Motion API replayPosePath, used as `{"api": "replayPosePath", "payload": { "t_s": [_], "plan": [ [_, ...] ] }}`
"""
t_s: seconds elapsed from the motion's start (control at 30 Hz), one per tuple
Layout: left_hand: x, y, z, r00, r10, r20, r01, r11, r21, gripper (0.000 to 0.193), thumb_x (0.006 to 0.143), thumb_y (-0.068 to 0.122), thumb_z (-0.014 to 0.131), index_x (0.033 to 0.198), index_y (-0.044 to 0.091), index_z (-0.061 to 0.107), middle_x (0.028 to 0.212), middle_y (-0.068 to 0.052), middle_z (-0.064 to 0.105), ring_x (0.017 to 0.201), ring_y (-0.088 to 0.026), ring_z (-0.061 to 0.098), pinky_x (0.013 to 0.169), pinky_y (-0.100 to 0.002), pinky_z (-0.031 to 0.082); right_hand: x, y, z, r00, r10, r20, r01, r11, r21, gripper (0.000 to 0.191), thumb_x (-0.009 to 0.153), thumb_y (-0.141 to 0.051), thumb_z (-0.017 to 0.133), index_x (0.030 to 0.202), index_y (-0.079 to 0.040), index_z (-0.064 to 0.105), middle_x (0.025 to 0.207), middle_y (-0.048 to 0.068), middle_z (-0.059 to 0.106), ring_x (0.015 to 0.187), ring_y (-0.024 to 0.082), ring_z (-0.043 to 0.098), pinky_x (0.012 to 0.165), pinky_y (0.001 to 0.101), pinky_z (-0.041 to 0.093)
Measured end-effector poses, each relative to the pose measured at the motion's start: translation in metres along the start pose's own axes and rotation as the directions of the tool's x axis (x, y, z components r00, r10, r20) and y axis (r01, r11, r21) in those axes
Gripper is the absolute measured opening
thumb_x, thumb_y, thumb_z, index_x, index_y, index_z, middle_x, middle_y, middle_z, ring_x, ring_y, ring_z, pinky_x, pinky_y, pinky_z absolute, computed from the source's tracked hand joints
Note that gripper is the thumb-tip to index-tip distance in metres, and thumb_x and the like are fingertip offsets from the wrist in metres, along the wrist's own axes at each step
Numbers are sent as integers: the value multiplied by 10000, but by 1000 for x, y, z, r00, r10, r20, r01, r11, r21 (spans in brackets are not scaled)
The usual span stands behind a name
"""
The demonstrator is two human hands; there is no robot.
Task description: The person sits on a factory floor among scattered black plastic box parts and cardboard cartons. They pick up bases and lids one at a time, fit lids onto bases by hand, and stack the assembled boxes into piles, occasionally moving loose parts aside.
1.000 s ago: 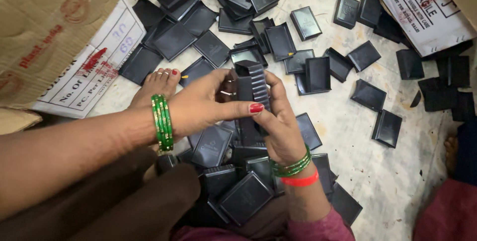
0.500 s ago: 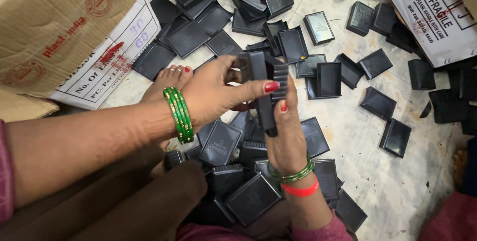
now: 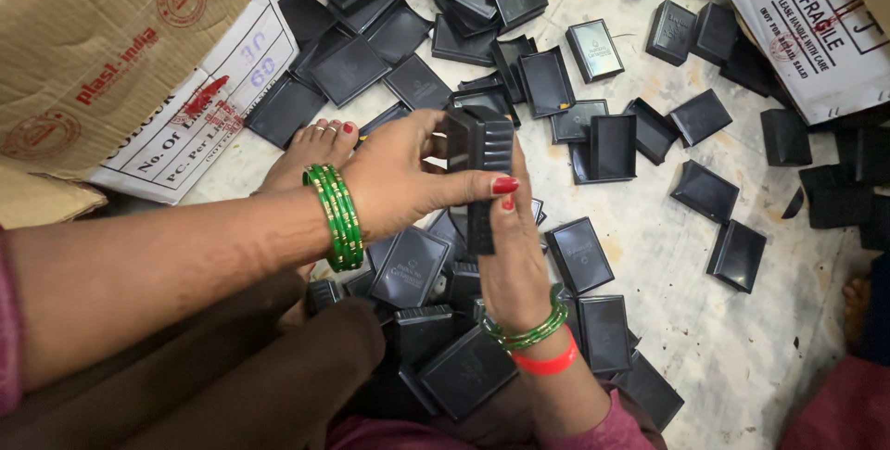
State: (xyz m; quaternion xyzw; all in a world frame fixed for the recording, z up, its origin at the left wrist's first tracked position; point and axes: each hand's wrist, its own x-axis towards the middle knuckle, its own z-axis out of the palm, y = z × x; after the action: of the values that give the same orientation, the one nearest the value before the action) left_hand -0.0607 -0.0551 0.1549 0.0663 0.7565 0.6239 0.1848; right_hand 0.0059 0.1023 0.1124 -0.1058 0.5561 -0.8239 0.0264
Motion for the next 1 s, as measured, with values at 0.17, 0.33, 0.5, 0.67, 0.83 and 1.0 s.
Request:
{"api": "replayPosePath", "payload": {
  "t_s": [0.17, 0.33, 0.5, 0.67, 0.83, 1.0],
  "plan": [
    [2, -4, -6, 994, -38, -103, 53, 987, 154, 822, 655, 456, 910, 1251, -9, 586, 1168, -100, 730, 1078, -153, 714, 908, -315, 592, 2, -5, -5, 997, -10, 75, 34, 946, -322, 691, 1075, -239, 516, 1639, 11, 203, 1614, 146, 402, 1498, 209, 404, 1246, 362, 315],
    [10, -13, -12, 991, -7, -137, 12, 999, 37, 750, 739, 368, 871, 1241, -64, 520, 1135, -138, 737, 1058, -155, 737, 903, -306, 616, 9, -17, -23, 997, 70, -33, -76, 957, -280, 626, 933, 10, 702, 1500, 66, 443, 1355, 132, 643, 1255, 189, 620, 1118, 339, 484],
    [10, -17, -8, 992, 95, 78, -79, 979, -186, 482, 824, 234, 795, 1211, -7, 640, 1093, -86, 764, 962, -114, 726, 858, -271, 608, 16, -24, -46, 985, 173, -27, -170, 980, 105, 538, 970, -19, 680, 1471, 72, 509, 1270, 128, 679, 1143, 166, 642, 1033, 324, 507],
    [2, -4, -12, 999, 34, -12, -31, 982, 184, 361, 777, 245, 844, 1043, 44, 705, 829, -18, 759, 711, -64, 675, 665, -248, 565, 16, -15, -53, 973, 228, -17, -225, 967, 122, 451, 991, -4, 702, 1417, 70, 573, 1200, 133, 684, 1049, 159, 623, 948, 314, 489],
    [-2, 4, -9, 997, 82, -7, -75, 939, 337, 365, 747, 294, 872, 974, 59, 708, 756, -7, 734, 638, -71, 649, 604, -255, 548, 18, -13, -52, 983, 168, -73, -161, 983, 94, 418, 937, -26, 711, 1329, 43, 583, 1242, 113, 700, 1130, 157, 672, 1029, 318, 527],
    [0, 0, -6, 996, 84, 21, -86, 926, 367, 364, 760, 290, 869, 975, 53, 695, 761, -18, 733, 646, -68, 658, 613, -251, 541, 16, -16, -56, 985, 160, -61, -161, 987, -5, 406, 921, 1, 721, 1305, 37, 592, 1212, 127, 709, 1102, 168, 684, 1003, 328, 544]
  ]
}}
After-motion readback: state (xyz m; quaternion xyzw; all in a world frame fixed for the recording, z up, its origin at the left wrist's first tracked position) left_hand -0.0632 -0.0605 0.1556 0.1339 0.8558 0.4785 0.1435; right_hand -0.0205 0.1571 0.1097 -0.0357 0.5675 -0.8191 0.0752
